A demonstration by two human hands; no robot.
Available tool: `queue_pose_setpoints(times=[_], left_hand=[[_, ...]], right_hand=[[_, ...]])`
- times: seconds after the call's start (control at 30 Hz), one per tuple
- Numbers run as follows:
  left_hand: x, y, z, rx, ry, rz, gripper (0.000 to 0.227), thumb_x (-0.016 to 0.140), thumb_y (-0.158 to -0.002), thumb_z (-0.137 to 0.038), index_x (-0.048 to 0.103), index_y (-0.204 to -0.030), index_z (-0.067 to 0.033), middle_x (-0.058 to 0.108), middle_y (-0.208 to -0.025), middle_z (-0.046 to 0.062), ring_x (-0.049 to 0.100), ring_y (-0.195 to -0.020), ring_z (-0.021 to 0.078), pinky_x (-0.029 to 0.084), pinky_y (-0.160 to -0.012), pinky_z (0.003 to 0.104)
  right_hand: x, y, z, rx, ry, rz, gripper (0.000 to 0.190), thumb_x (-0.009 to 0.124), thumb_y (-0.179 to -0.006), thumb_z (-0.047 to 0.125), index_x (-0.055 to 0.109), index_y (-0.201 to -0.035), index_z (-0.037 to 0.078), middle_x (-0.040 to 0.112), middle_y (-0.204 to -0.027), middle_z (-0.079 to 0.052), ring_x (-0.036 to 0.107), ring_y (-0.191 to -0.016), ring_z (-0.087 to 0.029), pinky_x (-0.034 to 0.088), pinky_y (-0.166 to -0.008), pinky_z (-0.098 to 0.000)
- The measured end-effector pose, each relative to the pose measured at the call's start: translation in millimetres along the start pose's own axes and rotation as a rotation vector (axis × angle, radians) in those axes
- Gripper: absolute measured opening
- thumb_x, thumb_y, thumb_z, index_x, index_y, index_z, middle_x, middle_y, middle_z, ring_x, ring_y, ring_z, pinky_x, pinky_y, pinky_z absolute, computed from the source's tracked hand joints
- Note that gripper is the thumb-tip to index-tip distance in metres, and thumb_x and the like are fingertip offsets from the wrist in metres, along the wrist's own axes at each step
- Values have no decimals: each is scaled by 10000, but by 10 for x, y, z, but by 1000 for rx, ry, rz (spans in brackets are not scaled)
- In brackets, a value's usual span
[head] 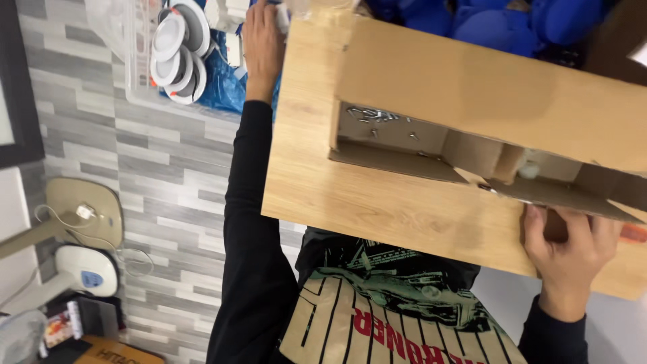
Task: The person assembles a white plastic electrical box with a blue cover using a screwdriver. They insert screws into the box, tighten them, and then attach the blue cover. The person also handles a white plastic component and places it into a box.
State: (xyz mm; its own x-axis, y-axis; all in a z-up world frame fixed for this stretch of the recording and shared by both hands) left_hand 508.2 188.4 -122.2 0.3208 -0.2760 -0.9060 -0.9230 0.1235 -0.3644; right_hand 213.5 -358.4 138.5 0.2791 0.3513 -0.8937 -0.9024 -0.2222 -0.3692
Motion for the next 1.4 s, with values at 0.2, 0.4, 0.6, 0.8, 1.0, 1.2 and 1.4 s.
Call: queue_pose_setpoints(times=[0.2, 0.4, 0.6, 0.8, 1.0, 1.2, 1.4], left_hand=[[7, 287, -44, -167, 299, 73, 259, 652, -1052, -88, 534, -1275, -34, 685, -1180, 179, 644, -946, 274, 482, -837, 382], [-428, 1121, 285, -583, 754, -51, 573, 784, -941, -121, 592, -1477, -188, 578, -1506, 65, 578, -1367, 244, 563, -958, 354], [-1927, 1766, 244, -502, 739, -372, 481, 763, -1101, -107, 550, -1528, -45, 615, -1525, 244, 700, -1318, 386, 646, -1077, 448], [-3577, 1644, -1120, -351, 746, -314, 465, 656, -1162, -35, 466, -1585, -14, 542, -1558, 204, 607, -1372, 298, 559, -1141, 406], [-3680, 1441, -2278, -40, 702, -10, 408, 708, -1101, -230, 596, -1449, -48, 604, -1473, 186, 585, -1412, 360, 515, -1214, 462], [-2929, 1318, -3699, 359, 1017, 361, 505, 763, -1062, -196, 569, -1526, -153, 525, -1586, 141, 570, -1484, 358, 545, -1324, 554], [-2829, 1156, -4203, 328, 1148, 384, 477, 800, -1032, -167, 673, -1491, -143, 604, -1504, 199, 646, -1401, 449, 600, -1130, 578]], right_hand=[[-10, -40, -68, -26, -24, 5, 143, 903, -1109, 27, 792, -1150, -51, 726, -1330, -327, 674, -1246, -551, 523, -1084, -585], [-41, -23, -91, -16, 25, -19, 149, 942, -1170, 174, 859, -1134, 55, 713, -1125, -100, 616, -1031, -321, 442, -981, -444], [-164, -153, 47, -47, -39, -95, 134, 945, -1137, 114, 827, -1135, 50, 761, -1214, -105, 657, -1071, -315, 469, -975, -434], [-199, -121, 25, -61, -73, -153, 130, 938, -1120, 120, 830, -1109, 48, 759, -1245, -105, 642, -1103, -310, 446, -983, -435], [-236, -31, 42, -145, -173, -218, 155, 950, -1041, 97, 836, -1097, 8, 744, -1224, -150, 663, -1120, -333, 467, -998, -444], [-156, 33, 355, -336, -576, -104, 658, 909, -910, 324, 642, -1332, -105, 668, -1378, -294, 710, -1251, -397, 624, -1134, -456], [-391, -317, 739, -213, -709, -93, 500, 930, -867, 135, 730, -1285, -53, 771, -1285, -240, 766, -1118, -441, 614, -965, -497]])
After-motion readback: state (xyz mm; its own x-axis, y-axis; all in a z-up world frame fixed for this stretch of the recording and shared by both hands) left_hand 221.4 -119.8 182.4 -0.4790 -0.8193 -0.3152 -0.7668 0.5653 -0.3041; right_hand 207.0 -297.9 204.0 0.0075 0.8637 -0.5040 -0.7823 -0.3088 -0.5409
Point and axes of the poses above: each hand's wrist, its own y-axis away from the middle knuckle, its own x-axis out of the palm, z = x × y, the point moved 7 cm from there along -y, towards the middle knuckle
